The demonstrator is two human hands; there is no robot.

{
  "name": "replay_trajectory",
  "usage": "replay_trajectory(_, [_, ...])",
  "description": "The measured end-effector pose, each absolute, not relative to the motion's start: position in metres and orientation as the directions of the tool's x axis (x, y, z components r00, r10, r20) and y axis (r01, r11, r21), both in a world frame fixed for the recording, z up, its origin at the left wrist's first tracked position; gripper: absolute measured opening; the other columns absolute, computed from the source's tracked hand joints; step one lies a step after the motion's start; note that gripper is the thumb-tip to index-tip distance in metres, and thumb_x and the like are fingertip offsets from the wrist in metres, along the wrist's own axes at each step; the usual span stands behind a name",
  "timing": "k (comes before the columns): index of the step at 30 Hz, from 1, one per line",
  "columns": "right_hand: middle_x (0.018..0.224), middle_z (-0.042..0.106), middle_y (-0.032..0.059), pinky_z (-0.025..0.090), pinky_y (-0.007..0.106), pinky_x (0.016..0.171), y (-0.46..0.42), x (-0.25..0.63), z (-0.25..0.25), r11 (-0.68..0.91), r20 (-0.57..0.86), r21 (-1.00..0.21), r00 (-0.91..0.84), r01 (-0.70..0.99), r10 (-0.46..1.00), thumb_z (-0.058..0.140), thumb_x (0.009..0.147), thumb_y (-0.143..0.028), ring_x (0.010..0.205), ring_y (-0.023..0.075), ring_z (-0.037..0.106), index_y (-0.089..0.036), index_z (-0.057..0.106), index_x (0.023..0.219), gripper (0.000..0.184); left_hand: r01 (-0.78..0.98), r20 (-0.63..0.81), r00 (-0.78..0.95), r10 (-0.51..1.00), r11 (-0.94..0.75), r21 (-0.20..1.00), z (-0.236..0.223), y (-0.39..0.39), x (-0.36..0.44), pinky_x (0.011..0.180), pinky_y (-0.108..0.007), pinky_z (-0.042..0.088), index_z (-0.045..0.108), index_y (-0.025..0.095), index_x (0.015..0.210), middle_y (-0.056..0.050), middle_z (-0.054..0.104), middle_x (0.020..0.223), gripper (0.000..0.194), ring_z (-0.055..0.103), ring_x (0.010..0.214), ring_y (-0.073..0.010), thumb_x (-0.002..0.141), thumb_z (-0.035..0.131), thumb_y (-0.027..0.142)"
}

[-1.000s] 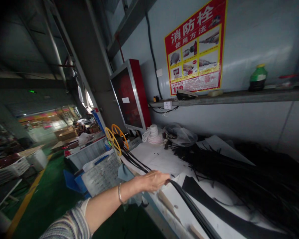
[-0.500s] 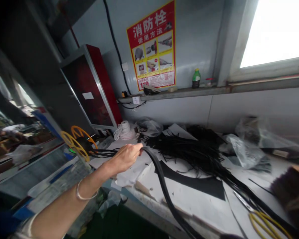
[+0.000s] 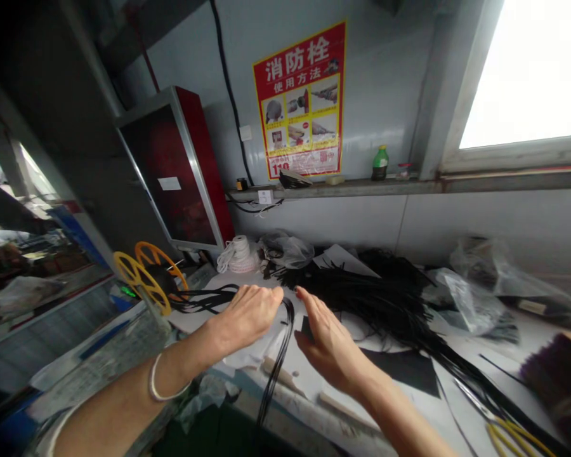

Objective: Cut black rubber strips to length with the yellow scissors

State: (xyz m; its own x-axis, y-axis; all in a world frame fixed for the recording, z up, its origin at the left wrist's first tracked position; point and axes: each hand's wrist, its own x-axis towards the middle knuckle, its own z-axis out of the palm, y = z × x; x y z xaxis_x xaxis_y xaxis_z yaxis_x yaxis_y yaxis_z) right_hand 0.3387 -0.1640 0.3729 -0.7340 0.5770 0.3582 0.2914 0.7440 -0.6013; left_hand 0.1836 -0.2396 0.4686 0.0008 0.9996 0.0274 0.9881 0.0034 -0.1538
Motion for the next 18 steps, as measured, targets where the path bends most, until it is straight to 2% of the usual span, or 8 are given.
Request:
replay_trajectory(2, [0.139,0.047,0.0168,0.036,0.044,0.108,-0.165,0.314,0.389,0.729,0.341,-0.637,-0.755,0.253,0.560,0.046,0.073,-0.017,0.130,0.0241,0.043,-0.012,0.024,0.145,0.076,0.990,-0.032,-0.010,0.999,0.006,-0.143,0.465,-0.240,0.187,0.072,-0.034,0.046,0.058,0.011,0.097,-0.014,0.067,0.085,0.025,0.065,0.083,-0.0254,0.088,0.035,0.008])
replay_trajectory(4, [0.124,0.058,0.0171,0.044,0.040,0.098,-0.169,0.294,0.392,0.688,0.297,-0.683,-0.768,0.244,0.568,0.045,0.068,-0.014,0.117,0.0250,0.055,-0.009,0.024,0.143,0.078,0.992,-0.074,-0.012,0.997,0.002,-0.129,0.460,-0.241,0.186,0.070,-0.034,0.047,0.058,0.009,0.098,-0.015,0.067,0.088,0.025,0.065,0.084,-0.0257,0.089,0.035,0.009])
replay_trajectory(7, [0.096,0.068,0.0102,0.050,0.034,0.081,-0.176,0.276,0.382,0.626,0.256,-0.737,-0.752,0.255,0.608,0.040,0.070,-0.014,0.091,0.0226,0.066,-0.010,0.028,0.138,0.070,0.994,-0.090,0.014,0.996,-0.023,-0.106,0.454,-0.244,0.176,0.073,-0.036,0.048,0.058,0.008,0.100,-0.014,0.067,0.091,0.027,0.065,0.088,-0.0255,0.089,0.034,0.007])
replay_trajectory(9, [0.088,0.068,0.0079,0.049,0.032,0.076,-0.179,0.271,0.374,0.623,0.239,-0.729,-0.745,0.286,0.622,0.037,0.075,-0.016,0.085,0.0223,0.066,-0.012,0.032,0.134,0.060,0.995,-0.093,0.035,0.995,-0.044,-0.093,0.448,-0.248,0.168,0.074,-0.036,0.049,0.058,0.007,0.099,-0.014,0.066,0.090,0.026,0.065,0.087,-0.0255,0.088,0.035,0.007])
replay_trajectory(13, [0.095,0.068,0.0116,0.047,0.032,0.068,-0.184,0.271,0.365,0.682,0.224,-0.589,-0.723,0.434,0.653,0.029,0.086,-0.020,0.082,0.0239,0.068,-0.015,0.037,0.128,0.043,0.993,-0.081,0.090,0.993,-0.096,-0.074,0.431,-0.253,0.158,0.068,-0.035,0.049,0.055,0.007,0.101,-0.014,0.066,0.089,0.025,0.065,0.082,-0.0255,0.087,0.035,0.007])
replay_trajectory(16, [0.079,0.068,0.0081,0.043,0.033,0.056,-0.186,0.282,0.362,0.692,0.151,-0.458,-0.718,0.558,0.679,0.026,0.089,-0.023,0.061,0.0231,0.065,-0.018,0.045,0.121,0.037,0.987,-0.015,0.153,0.988,-0.153,-0.041,0.415,-0.256,0.156,0.066,-0.034,0.048,0.053,0.008,0.102,-0.012,0.066,0.083,0.022,0.065,0.074,-0.0239,0.085,0.039,0.010])
replay_trajectory(18, [0.072,0.067,0.0071,0.043,0.033,0.051,-0.183,0.298,0.353,0.673,0.111,-0.422,-0.703,0.607,0.703,0.027,0.089,-0.023,0.055,0.0232,0.064,-0.021,0.053,0.110,0.033,0.982,0.064,0.188,0.980,-0.187,-0.026,0.404,-0.258,0.155,0.069,-0.034,0.047,0.052,0.010,0.101,-0.010,0.066,0.079,0.020,0.064,0.070,-0.0220,0.085,0.040,0.012])
